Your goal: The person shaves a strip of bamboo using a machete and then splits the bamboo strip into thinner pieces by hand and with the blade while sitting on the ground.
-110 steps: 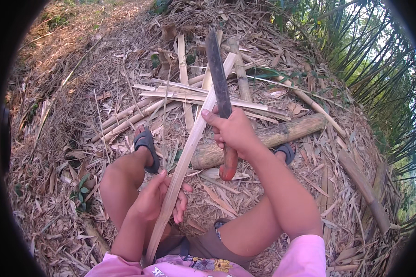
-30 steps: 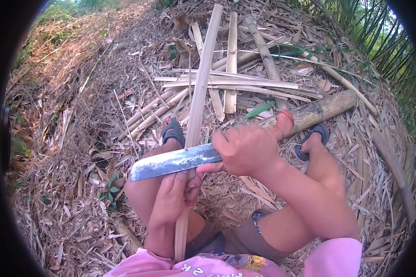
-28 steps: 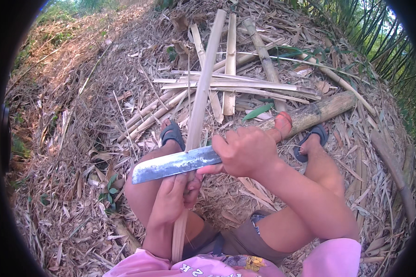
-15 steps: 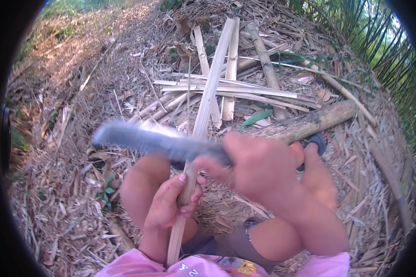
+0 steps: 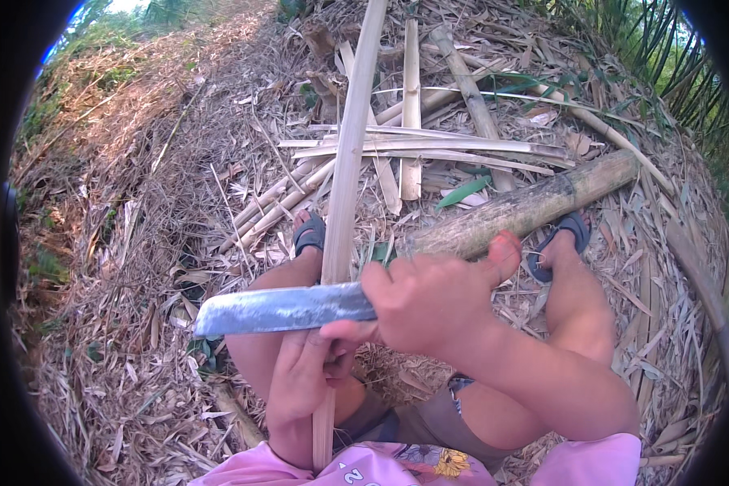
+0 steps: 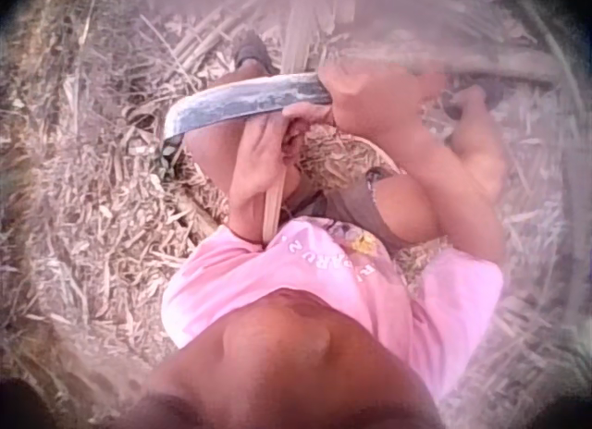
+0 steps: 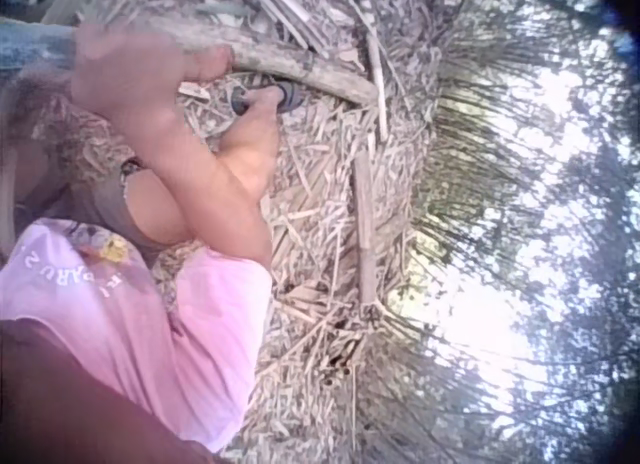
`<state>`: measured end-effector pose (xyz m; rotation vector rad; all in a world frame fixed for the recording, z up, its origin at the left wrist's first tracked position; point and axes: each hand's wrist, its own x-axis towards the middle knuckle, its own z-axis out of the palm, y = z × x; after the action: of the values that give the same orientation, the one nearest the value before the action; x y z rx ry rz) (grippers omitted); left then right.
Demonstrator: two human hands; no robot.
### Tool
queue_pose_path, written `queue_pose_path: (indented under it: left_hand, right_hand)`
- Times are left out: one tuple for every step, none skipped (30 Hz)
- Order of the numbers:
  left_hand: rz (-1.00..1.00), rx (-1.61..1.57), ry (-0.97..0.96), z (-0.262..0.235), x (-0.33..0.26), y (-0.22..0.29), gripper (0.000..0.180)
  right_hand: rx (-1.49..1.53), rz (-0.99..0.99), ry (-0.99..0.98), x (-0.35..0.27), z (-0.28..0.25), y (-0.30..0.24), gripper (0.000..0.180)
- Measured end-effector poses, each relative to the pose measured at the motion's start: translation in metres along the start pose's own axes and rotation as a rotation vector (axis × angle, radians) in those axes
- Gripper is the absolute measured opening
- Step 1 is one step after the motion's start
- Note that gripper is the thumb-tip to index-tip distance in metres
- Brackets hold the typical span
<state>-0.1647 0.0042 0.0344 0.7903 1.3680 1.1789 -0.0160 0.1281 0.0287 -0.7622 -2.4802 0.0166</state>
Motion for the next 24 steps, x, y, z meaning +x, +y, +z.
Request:
queue_pose_path:
  left_hand:
    - [-0.038, -0.026, -0.015, 0.000, 0.002, 0.003, 0.027]
    - [-0.077, -0.052, -0.029, 0.000, 0.003, 0.005, 0.028]
    - [-0.071, -0.056, -0.027, 0.001, 0.003, 0.006, 0.028]
    - [-0.066, -0.056, -0.025, 0.002, 0.003, 0.007, 0.027]
    - [-0.062, -0.056, -0.022, 0.002, 0.004, 0.007, 0.027]
    - [-0.055, -0.021, -0.015, 0.003, 0.004, 0.008, 0.028]
    - [-0.048, 0.014, -0.008, 0.003, 0.004, 0.008, 0.029]
    - [-0.040, 0.048, 0.001, 0.003, 0.004, 0.008, 0.030]
    - [-0.076, 0.010, -0.014, 0.002, 0.005, 0.009, 0.028]
    - [-0.112, -0.029, -0.027, 0.001, 0.007, 0.011, 0.027]
    - [-0.149, -0.067, -0.039, 0.000, 0.008, 0.012, 0.025]
    - [-0.135, -0.064, -0.038, 0.000, 0.008, 0.011, 0.026]
    - [-0.121, -0.061, -0.036, 0.001, 0.008, 0.011, 0.026]
    - [-0.108, -0.059, -0.033, 0.002, 0.008, 0.010, 0.027]
    - [-0.124, -0.039, -0.043, -0.005, 0.004, 0.009, 0.028]
    - [-0.137, -0.024, -0.043, -0.020, -0.012, 0.003, 0.029]
    - [-0.161, 0.001, -0.057, -0.034, -0.027, -0.003, 0.030]
    - [-0.300, -0.030, 0.071, -0.042, -0.046, -0.003, 0.033]
    - [-0.269, -0.039, 0.042, -0.046, -0.060, -0.003, 0.034]
    - [-0.232, -0.021, -0.053, -0.045, -0.049, 0.001, 0.034]
    - [-0.238, -0.018, -0.119, -0.038, -0.041, 0.001, 0.034]
    - [-0.240, -0.096, -0.145, -0.031, -0.020, -0.004, 0.035]
    - [-0.250, -0.170, -0.169, -0.025, -0.002, -0.007, 0.036]
    - [-0.255, -0.255, -0.221, -0.020, 0.013, -0.004, 0.037]
  right_hand:
    - [-0.019, -0.002, 0.007, 0.000, 0.001, 0.004, 0.070]
    - [-0.037, -0.004, 0.014, 0.000, 0.002, 0.008, 0.070]
    - [-0.049, -0.036, 0.037, 0.001, 0.001, 0.011, 0.070]
    - [-0.058, -0.065, 0.062, 0.003, 0.002, 0.014, 0.069]
    - [-0.067, -0.093, 0.088, 0.004, 0.003, 0.016, 0.069]
    - [-0.075, -0.112, 0.092, 0.005, 0.003, 0.020, 0.070]
    - [-0.081, -0.131, 0.096, 0.007, 0.004, 0.023, 0.070]
    - [-0.087, -0.151, 0.101, 0.007, 0.005, 0.026, 0.070]
    - [-0.095, -0.155, 0.101, 0.006, 0.005, 0.030, 0.070]
    - [-0.103, -0.161, 0.102, 0.005, 0.006, 0.034, 0.070]
    - [-0.109, -0.167, 0.102, 0.005, 0.005, 0.037, 0.070]
    - [-0.107, -0.172, 0.075, 0.005, 0.005, 0.039, 0.068]
    - [-0.104, -0.177, 0.048, 0.005, 0.006, 0.041, 0.067]
    - [-0.101, -0.183, 0.021, 0.006, 0.006, 0.045, 0.065]
    - [-0.070, 0.006, -0.166, 0.008, -0.002, 0.050, 0.059]
    - [0.154, 0.416, -0.287, 0.020, -0.023, 0.070, 0.055]
    - [0.457, 1.001, -0.255, 0.033, -0.045, 0.093, 0.054]
    - [0.564, 1.455, -0.107, 0.049, -0.071, 0.117, 0.056]
    - [0.471, 1.344, 0.050, 0.030, -0.063, 0.128, 0.059]
    - [0.370, 1.162, 0.192, 0.011, -0.058, 0.156, 0.062]
    - [0.291, 0.984, 0.272, 0.008, -0.051, 0.152, 0.067]
    - [0.353, 0.916, 0.099, 0.001, -0.047, 0.138, 0.068]
    - [0.367, 0.814, 0.015, 0.009, -0.048, 0.109, 0.068]
    - [0.370, 0.713, -0.058, 0.017, -0.053, 0.078, 0.068]
